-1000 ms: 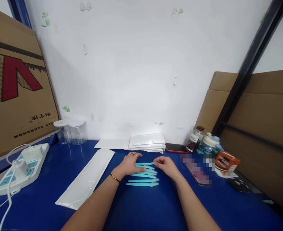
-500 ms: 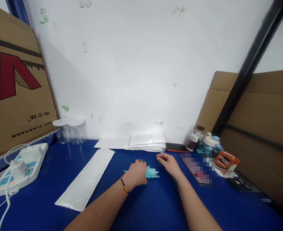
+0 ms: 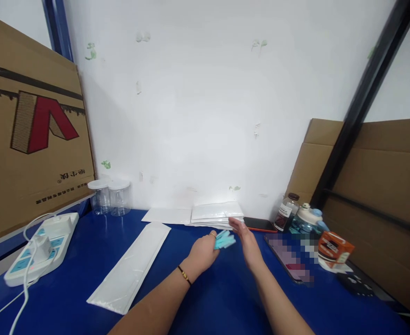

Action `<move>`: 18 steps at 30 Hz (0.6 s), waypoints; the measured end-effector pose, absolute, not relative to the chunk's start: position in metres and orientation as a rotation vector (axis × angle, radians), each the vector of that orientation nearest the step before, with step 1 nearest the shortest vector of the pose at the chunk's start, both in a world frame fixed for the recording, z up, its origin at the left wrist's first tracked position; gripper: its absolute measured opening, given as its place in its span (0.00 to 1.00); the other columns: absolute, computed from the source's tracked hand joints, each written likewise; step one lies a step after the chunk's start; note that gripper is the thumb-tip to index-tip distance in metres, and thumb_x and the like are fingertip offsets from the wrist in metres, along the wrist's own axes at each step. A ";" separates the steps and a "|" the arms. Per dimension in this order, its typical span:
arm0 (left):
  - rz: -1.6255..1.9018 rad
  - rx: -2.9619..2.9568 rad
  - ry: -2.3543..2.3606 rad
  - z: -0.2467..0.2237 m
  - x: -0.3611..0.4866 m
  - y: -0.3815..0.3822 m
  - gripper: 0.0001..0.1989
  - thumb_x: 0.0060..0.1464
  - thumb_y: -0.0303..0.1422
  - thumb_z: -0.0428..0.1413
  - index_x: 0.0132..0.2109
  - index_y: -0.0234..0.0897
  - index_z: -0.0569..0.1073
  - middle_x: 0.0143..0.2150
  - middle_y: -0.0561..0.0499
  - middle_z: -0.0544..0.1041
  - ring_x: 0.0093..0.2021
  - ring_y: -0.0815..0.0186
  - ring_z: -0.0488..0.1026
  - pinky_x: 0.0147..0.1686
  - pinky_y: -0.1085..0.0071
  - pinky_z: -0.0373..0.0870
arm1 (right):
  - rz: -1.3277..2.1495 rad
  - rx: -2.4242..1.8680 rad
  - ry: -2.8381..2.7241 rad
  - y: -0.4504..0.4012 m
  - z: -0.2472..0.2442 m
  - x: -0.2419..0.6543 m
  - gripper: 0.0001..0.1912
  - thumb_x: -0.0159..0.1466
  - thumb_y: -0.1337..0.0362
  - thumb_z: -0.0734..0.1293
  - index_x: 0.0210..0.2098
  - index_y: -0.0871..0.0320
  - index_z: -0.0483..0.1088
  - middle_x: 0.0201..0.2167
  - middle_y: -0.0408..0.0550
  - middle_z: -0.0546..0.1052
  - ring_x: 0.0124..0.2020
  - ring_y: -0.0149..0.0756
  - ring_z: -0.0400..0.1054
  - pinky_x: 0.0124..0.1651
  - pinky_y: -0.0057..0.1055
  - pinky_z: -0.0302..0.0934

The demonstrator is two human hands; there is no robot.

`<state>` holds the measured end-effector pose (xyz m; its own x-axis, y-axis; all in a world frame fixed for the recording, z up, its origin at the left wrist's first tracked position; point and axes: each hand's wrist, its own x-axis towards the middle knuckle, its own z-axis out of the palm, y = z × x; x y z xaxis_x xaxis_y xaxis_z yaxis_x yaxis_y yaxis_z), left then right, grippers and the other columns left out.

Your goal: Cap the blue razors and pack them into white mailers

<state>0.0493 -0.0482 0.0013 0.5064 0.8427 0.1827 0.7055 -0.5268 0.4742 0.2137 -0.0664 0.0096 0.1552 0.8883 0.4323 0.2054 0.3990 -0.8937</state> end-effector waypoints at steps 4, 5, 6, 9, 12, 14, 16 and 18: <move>0.936 2.093 0.899 0.008 0.061 -0.055 0.15 0.54 0.27 0.45 0.50 0.36 0.61 0.34 0.49 0.75 0.31 0.66 0.72 0.31 0.72 0.68 | 0.259 -1.045 -1.662 -0.090 0.068 0.189 0.23 0.62 0.51 0.60 0.55 0.52 0.63 0.55 0.51 0.66 0.56 0.43 0.60 0.57 0.38 0.55; 0.985 2.059 0.845 0.006 0.064 -0.059 0.14 0.54 0.28 0.46 0.49 0.36 0.62 0.35 0.48 0.75 0.32 0.65 0.72 0.32 0.71 0.68 | 0.187 -1.065 -1.730 -0.095 0.078 0.181 0.21 0.63 0.53 0.60 0.52 0.52 0.65 0.53 0.50 0.68 0.54 0.43 0.61 0.56 0.37 0.55; 1.021 2.035 0.821 0.003 0.066 -0.063 0.13 0.53 0.28 0.47 0.47 0.35 0.63 0.37 0.48 0.75 0.34 0.64 0.72 0.34 0.70 0.69 | 0.139 -1.096 -1.797 -0.099 0.085 0.173 0.17 0.63 0.54 0.59 0.48 0.53 0.68 0.49 0.50 0.71 0.51 0.42 0.64 0.53 0.35 0.57; 1.115 1.932 0.838 -0.013 0.068 -0.074 0.14 0.50 0.26 0.49 0.45 0.35 0.65 0.43 0.45 0.74 0.43 0.60 0.71 0.42 0.67 0.68 | 0.086 -1.244 -1.989 -0.108 0.086 0.152 0.16 0.66 0.59 0.55 0.32 0.55 0.72 0.32 0.48 0.75 0.36 0.37 0.68 0.41 0.31 0.61; 1.163 1.797 0.877 -0.026 0.061 -0.083 0.17 0.47 0.24 0.50 0.46 0.35 0.65 0.49 0.44 0.73 0.48 0.60 0.69 0.47 0.68 0.67 | 0.030 -1.309 -2.112 -0.111 0.071 0.141 0.17 0.66 0.61 0.55 0.28 0.56 0.71 0.30 0.49 0.74 0.35 0.38 0.67 0.40 0.31 0.60; 1.134 1.728 0.914 -0.029 0.056 -0.087 0.15 0.47 0.25 0.51 0.45 0.35 0.66 0.47 0.45 0.74 0.46 0.60 0.70 0.44 0.68 0.68 | -0.019 -1.297 -2.132 -0.113 0.062 0.137 0.16 0.66 0.62 0.55 0.29 0.57 0.72 0.32 0.51 0.74 0.38 0.39 0.67 0.43 0.32 0.60; 1.097 1.672 0.927 -0.031 0.053 -0.091 0.11 0.47 0.27 0.52 0.41 0.34 0.68 0.39 0.46 0.76 0.41 0.60 0.72 0.38 0.68 0.69 | -0.041 -1.274 -2.137 -0.114 0.058 0.134 0.17 0.67 0.62 0.55 0.30 0.57 0.72 0.32 0.51 0.74 0.38 0.39 0.66 0.44 0.33 0.60; 1.073 1.632 0.904 -0.032 0.053 -0.094 0.07 0.48 0.30 0.52 0.36 0.34 0.69 0.29 0.48 0.76 0.33 0.62 0.72 0.32 0.69 0.68 | -0.050 -1.229 -2.128 -0.115 0.058 0.132 0.17 0.67 0.62 0.54 0.32 0.57 0.72 0.33 0.52 0.74 0.39 0.40 0.66 0.44 0.34 0.61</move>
